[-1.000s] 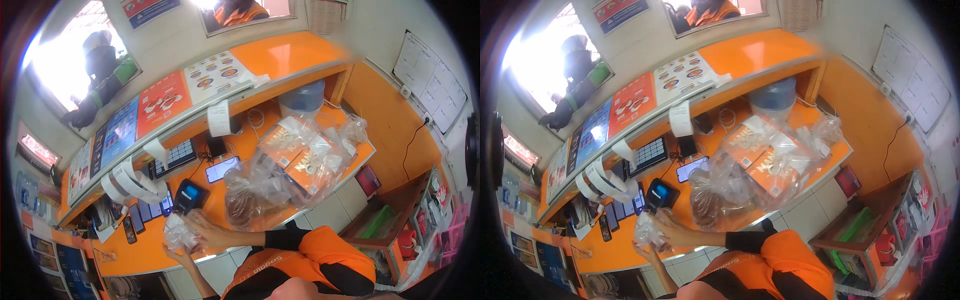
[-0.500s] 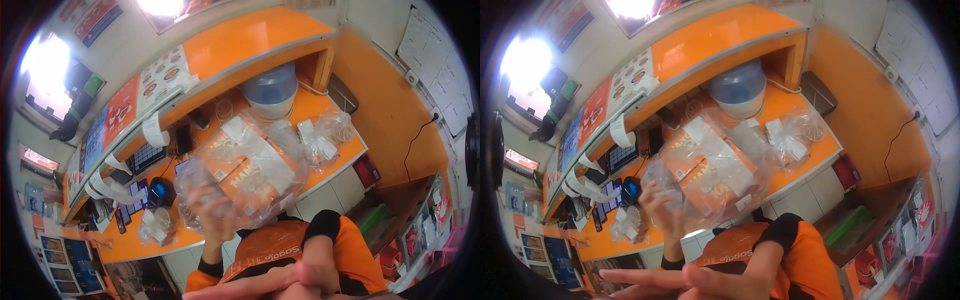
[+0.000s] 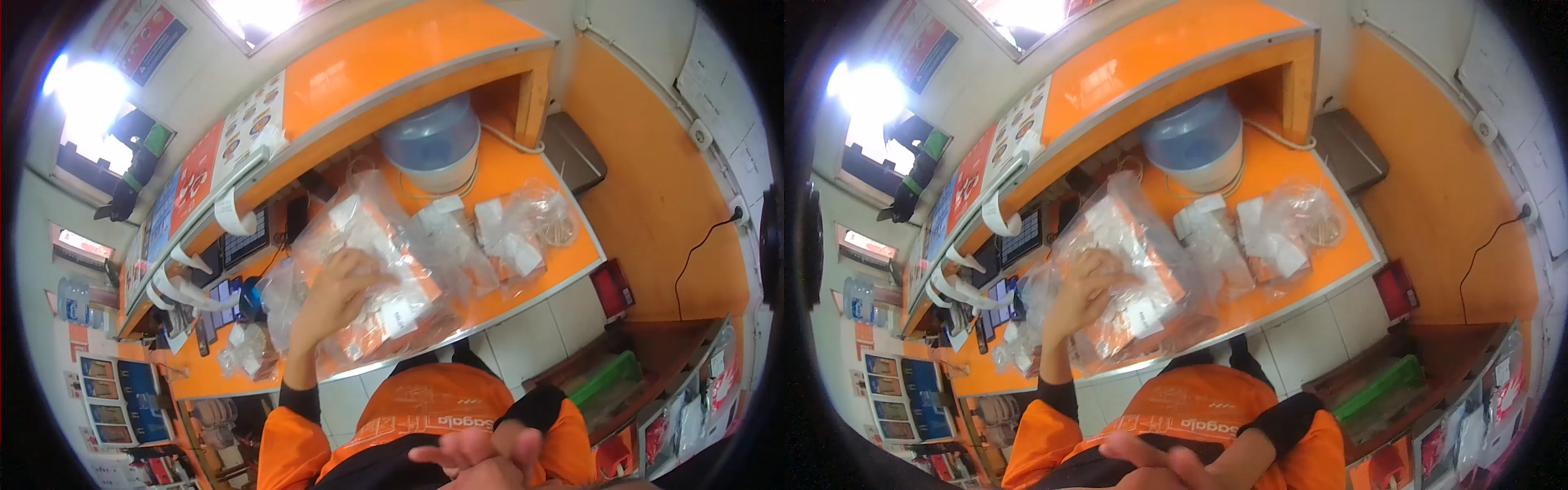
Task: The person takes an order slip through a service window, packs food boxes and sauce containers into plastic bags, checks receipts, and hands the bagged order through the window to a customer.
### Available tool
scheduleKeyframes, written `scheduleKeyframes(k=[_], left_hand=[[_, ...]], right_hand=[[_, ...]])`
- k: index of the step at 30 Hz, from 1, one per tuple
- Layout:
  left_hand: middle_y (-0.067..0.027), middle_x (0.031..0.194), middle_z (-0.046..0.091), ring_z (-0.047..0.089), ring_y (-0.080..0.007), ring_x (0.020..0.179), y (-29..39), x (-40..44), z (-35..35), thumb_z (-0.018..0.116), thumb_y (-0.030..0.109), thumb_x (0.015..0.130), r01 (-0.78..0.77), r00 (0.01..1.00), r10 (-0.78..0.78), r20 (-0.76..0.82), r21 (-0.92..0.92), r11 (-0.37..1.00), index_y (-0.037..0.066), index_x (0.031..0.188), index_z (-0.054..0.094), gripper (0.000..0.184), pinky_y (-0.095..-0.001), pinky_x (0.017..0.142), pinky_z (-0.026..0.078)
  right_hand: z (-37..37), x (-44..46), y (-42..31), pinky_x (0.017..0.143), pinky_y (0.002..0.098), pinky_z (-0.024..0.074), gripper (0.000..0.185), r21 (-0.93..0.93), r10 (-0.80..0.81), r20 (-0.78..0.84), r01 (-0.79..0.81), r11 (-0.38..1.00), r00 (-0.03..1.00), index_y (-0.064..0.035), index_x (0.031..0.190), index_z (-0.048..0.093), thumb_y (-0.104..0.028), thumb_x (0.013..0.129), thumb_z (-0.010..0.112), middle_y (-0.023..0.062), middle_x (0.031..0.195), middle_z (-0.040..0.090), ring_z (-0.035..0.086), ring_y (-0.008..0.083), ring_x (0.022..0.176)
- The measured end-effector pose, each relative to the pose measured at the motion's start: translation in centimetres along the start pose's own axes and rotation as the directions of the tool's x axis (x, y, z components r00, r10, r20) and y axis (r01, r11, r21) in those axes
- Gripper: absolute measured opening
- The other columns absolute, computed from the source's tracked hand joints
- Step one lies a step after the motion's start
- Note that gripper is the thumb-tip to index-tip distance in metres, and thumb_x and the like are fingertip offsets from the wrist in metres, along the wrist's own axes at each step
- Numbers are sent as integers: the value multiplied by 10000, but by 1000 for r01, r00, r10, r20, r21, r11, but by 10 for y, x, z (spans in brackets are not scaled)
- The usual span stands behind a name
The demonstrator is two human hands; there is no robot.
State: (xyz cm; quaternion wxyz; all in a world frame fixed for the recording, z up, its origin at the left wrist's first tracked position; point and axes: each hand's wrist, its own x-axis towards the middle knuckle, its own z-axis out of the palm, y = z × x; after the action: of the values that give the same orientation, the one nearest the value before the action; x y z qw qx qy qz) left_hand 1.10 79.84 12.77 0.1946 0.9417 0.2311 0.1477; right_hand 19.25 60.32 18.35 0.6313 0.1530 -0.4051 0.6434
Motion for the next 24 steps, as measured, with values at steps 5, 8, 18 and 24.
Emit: scheduleKeyframes(k=[5,8,18,24], left_hand=[[-133,946,611,576,-319,944,3,-42,8,467,-99,642,136,990,-139,1,-194,971,98,1039,680,491,-423,881,429],[-154,931,633,611,-322,904,13,-63,-7,479,-109,660,250,967,-231,111,-216,944,85,1074,670,495,-392,843,465],[-123,878,649,628,-276,772,-17,-64,-7,554,-86,692,336,934,-236,269,-433,837,64,1056,685,415,-330,719,495],[-107,895,640,610,-266,763,-33,-71,1,565,-92,715,344,936,-213,280,-599,724,45,1061,677,388,-329,717,480]], right_hand=[[-29,-26,-14,1002,428,317,437,-455,-285,20,262,851,958,10,1209,475,-276,879,504,211,1263,448,432,344,1184],[-62,-34,-7,994,435,325,419,-762,-428,-3,275,586,904,4,1193,488,-252,866,537,218,1245,456,434,355,1176],[-276,-19,40,941,459,359,401,-748,-248,-554,-606,-269,795,-14,1178,508,-184,829,609,217,1150,475,455,385,1095],[-300,-43,62,965,438,349,455,-675,-174,-621,-634,-377,764,-34,1183,499,-20,753,647,196,1134,438,433,372,1092]])
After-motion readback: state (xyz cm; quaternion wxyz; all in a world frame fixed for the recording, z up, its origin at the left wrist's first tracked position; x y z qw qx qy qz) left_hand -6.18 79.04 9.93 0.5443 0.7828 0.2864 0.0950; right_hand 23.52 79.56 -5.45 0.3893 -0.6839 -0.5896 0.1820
